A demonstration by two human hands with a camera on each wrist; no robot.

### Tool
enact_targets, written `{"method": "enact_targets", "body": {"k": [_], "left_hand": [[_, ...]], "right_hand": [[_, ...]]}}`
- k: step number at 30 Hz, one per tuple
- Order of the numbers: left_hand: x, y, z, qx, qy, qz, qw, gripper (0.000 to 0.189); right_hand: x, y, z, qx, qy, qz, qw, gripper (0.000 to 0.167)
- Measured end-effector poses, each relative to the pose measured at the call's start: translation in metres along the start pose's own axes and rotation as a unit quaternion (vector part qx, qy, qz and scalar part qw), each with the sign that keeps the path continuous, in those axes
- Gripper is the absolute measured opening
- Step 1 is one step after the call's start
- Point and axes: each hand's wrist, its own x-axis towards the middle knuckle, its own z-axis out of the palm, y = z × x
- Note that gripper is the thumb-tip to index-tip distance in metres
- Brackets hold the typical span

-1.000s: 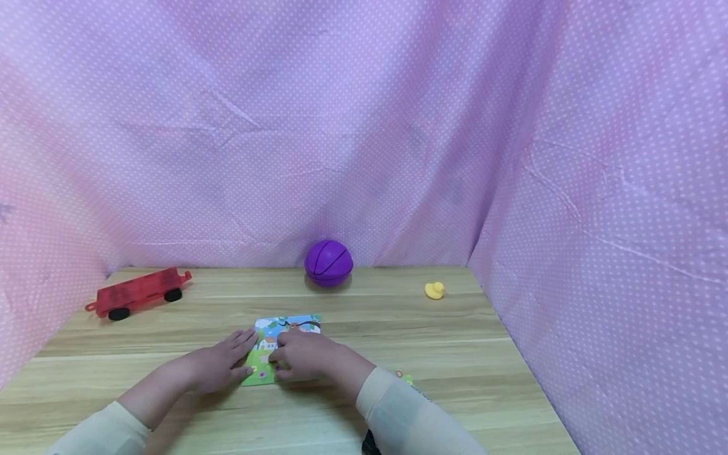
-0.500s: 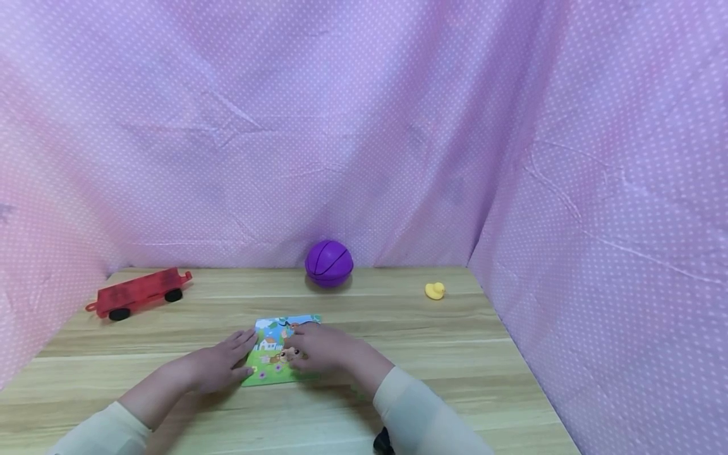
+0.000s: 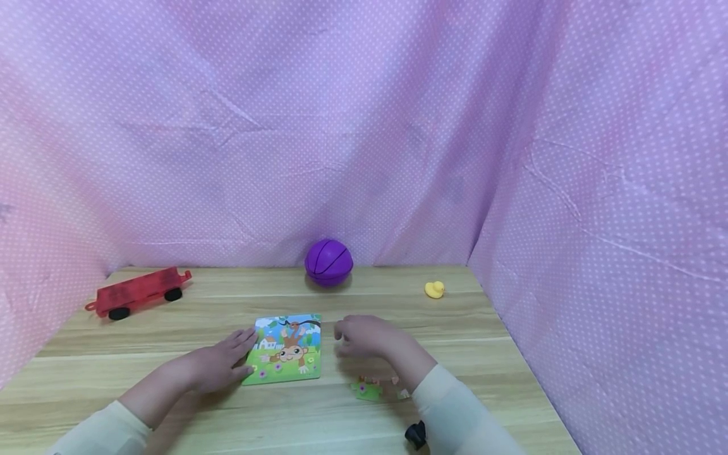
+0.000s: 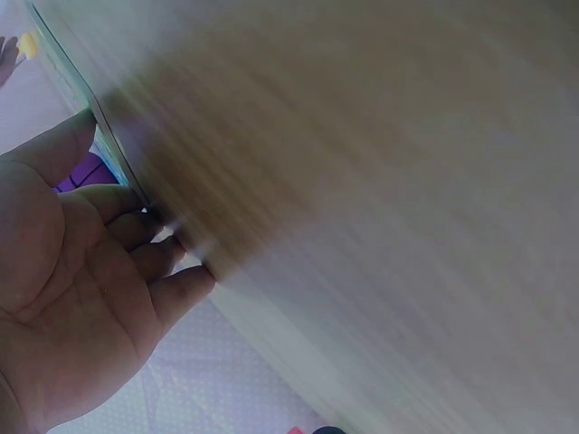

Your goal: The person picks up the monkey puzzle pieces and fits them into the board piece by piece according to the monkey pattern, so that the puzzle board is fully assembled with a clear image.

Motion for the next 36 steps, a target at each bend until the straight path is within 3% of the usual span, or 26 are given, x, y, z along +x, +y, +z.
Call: {"method": "enact_targets", "body": {"k": [8,15,21,30,36], "left_hand": [[0.0,0.0,-0.001,-0.007,0.002,0.006,1.0,0.075],[0.0,-0.002,0.001,0.0,0.0,0.004,1.0,0.074],[0.002,-0.003,0.002,0.0,-0.004,0.0,1.0,0.075],[0.003,-0.005,0.003,0.006,-0.003,0.001,1.0,0.075],[0.003,-0.004,0.003,0.001,-0.006,-0.001,1.0,0.076]], "right_hand": [[-0.024,0.007,0.003,0.025,-0.05,0.077,0.9954,0.025],[-0.036,0.005,0.009,0.039,-0.121,0.155,0.9798,0.039],[-0.035,0.0,0.012,0.017,-0.124,0.141,0.9821,0.036],[-0.029,-0.002,0.015,0.01,-0.094,0.088,0.9916,0.022],[-0.025,-0.004,0.019,-0.011,-0.079,0.08,0.9936,0.026]]}}
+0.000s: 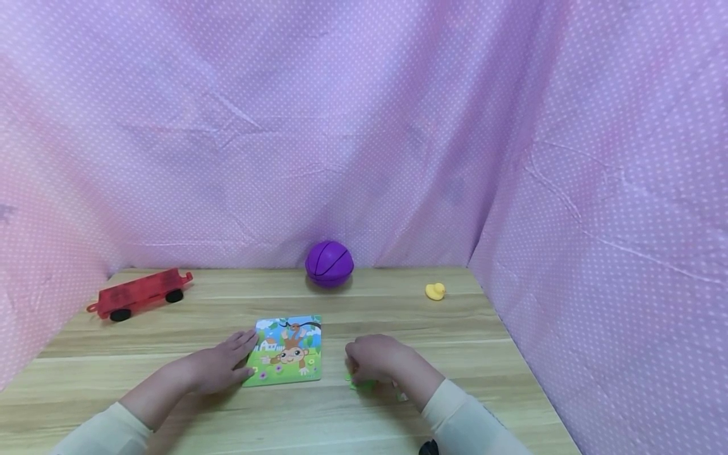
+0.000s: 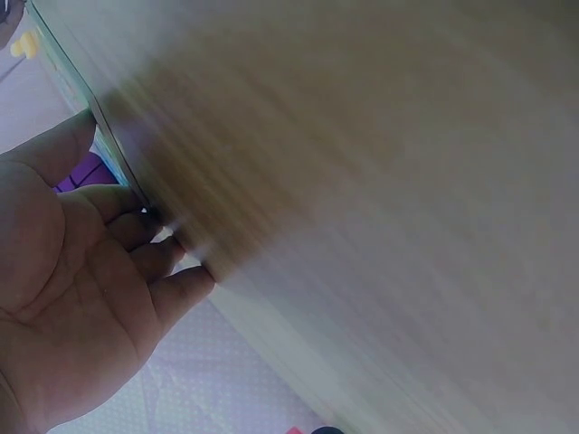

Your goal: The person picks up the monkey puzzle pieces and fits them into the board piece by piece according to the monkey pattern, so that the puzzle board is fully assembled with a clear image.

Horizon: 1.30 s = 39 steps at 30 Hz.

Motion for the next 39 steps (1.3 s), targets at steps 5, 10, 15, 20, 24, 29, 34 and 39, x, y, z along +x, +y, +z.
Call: {"method": "enact_targets", "body": {"k": [5,10,15,20,24,29,34,39], "left_hand": [[0.0,-0.001,0.001,0.0,0.002,0.002,1.0,0.075],[0.0,-0.001,0.001,0.001,0.004,0.003,1.0,0.075],[0.0,0.0,0.001,0.005,0.004,0.005,1.0,0.075],[0.002,-0.001,0.001,0.007,0.003,0.004,1.0,0.076],[0.002,-0.001,0.0,0.003,0.002,0.002,1.0,0.077],[0.002,-0.002,0.0,-0.001,0.002,0.003,1.0,0.076],[0.002,0.0,0.0,0.0,0.002,0.004,1.0,0.076],[0.0,0.0,-0.001,-0.003,0.001,0.002,1.0,0.076]], "right_hand": [[-0.001,-0.002,0.003,-0.01,0.011,-0.008,0.9999,0.036],[0.0,-0.003,0.004,-0.029,0.02,-0.025,0.9991,0.031],[0.001,-0.005,0.004,-0.037,0.026,-0.041,0.9981,0.028],[0.005,-0.01,0.003,-0.034,0.032,-0.047,0.9978,0.027],[0.01,-0.016,-0.001,-0.028,0.05,-0.058,0.9967,0.027],[0.019,-0.03,-0.008,-0.029,0.064,-0.091,0.9933,0.028],[0.032,-0.044,-0.009,-0.047,0.081,-0.121,0.9882,0.025],[0.046,-0.058,-0.008,-0.068,0.099,-0.15,0.9814,0.022]]}}
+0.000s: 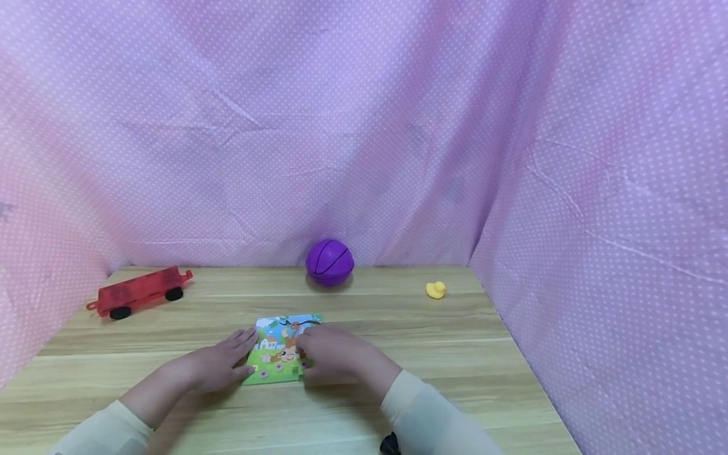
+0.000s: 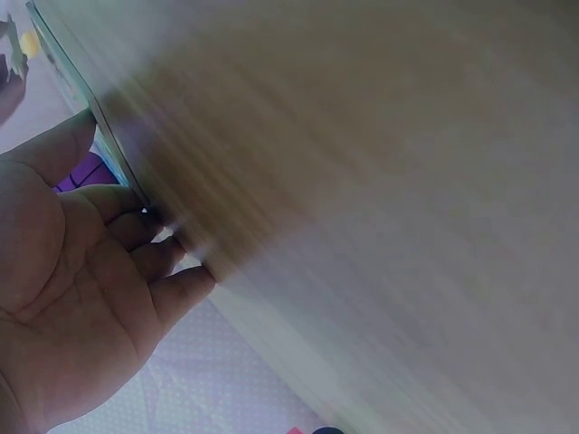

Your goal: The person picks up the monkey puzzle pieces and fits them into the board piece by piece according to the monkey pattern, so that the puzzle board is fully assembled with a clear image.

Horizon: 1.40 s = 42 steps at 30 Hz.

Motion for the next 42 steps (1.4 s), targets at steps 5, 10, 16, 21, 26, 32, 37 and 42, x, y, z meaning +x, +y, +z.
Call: {"method": "enact_targets", "body": {"k": [5,10,16,21,26,32,37,42], "left_hand": [[-0.001,0.0,0.0,-0.006,-0.003,-0.004,1.0,0.075],[0.001,-0.001,0.0,-0.006,0.001,-0.001,1.0,0.076],[0.001,-0.001,0.001,-0.001,0.002,0.0,1.0,0.075],[0.0,0.0,-0.001,-0.007,0.004,0.006,0.9999,0.075],[0.0,-0.001,0.0,-0.006,0.003,0.004,1.0,0.075],[0.001,-0.002,0.001,-0.005,0.003,-0.001,1.0,0.076],[0.0,-0.001,-0.001,-0.011,0.0,0.003,0.9999,0.076],[-0.001,0.0,-0.002,-0.012,0.002,0.006,0.9999,0.076]], "right_hand": [[0.016,-0.01,0.003,-0.025,0.006,-0.021,0.9994,0.021],[0.028,-0.019,0.007,-0.043,0.006,-0.029,0.9986,0.023],[0.037,-0.025,0.013,-0.059,0.007,-0.024,0.998,0.018],[0.036,-0.025,0.013,-0.077,0.018,-0.03,0.9964,0.017],[0.029,-0.023,0.011,-0.099,0.021,-0.057,0.9933,0.021],[0.02,-0.021,0.012,-0.118,0.008,-0.096,0.9883,0.03],[0.017,-0.023,0.013,-0.133,0.004,-0.111,0.9848,0.039],[0.017,-0.024,0.013,-0.144,-0.001,-0.109,0.9836,0.041]]}}
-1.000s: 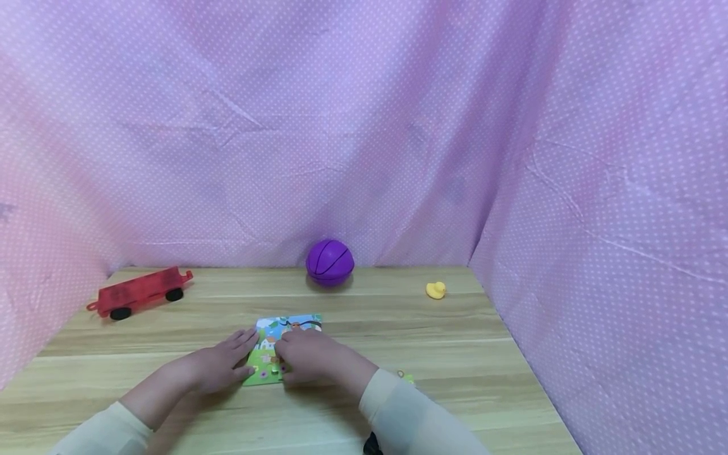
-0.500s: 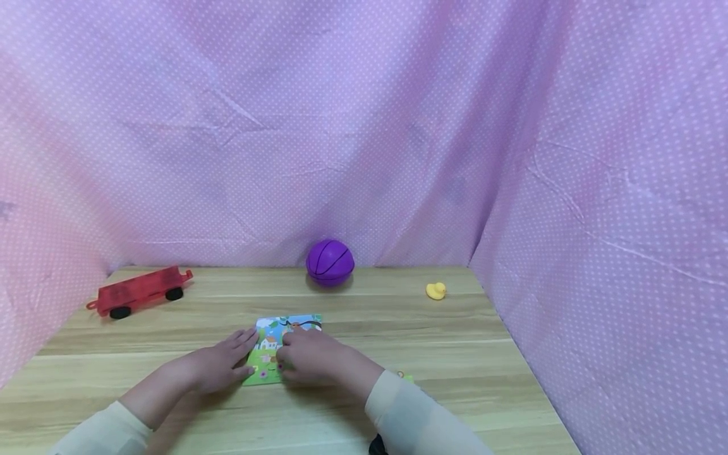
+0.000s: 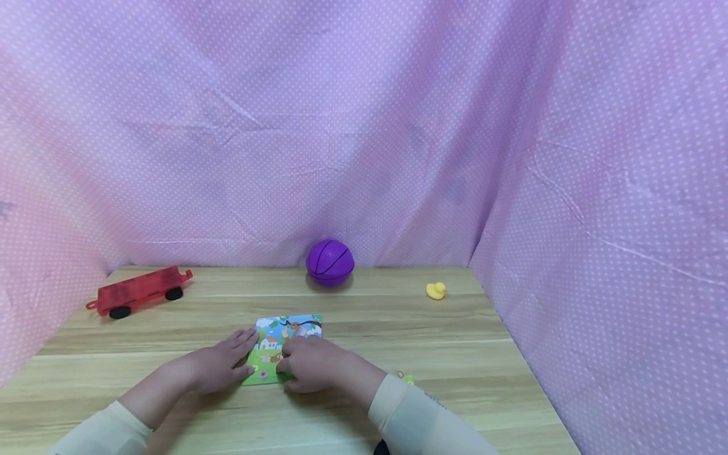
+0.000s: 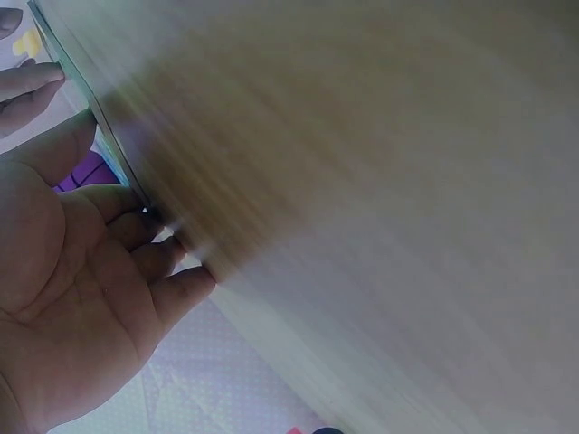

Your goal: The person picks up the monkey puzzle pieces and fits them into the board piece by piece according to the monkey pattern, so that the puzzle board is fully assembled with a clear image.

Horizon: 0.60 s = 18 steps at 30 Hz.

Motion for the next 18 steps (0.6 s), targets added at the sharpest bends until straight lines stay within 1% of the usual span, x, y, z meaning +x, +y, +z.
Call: {"method": "enact_targets", "body": {"k": [6,11,15,18], "left_hand": [[0.001,0.0,0.0,0.003,-0.001,-0.002,1.0,0.076],[0.002,-0.001,0.001,0.006,-0.001,-0.001,1.0,0.077],[0.003,-0.002,0.002,0.008,-0.002,-0.006,0.9999,0.077],[0.003,-0.003,0.003,0.009,-0.005,-0.009,0.9999,0.076]], "right_hand": [[-0.002,-0.001,-0.001,0.001,-0.008,0.006,0.9999,0.044],[-0.004,-0.001,-0.002,0.005,-0.003,0.004,1.0,0.044],[-0.009,0.001,-0.004,0.026,0.005,0.005,0.9996,0.044],[-0.015,0.006,-0.006,0.048,0.01,0.018,0.9986,0.042]]}}
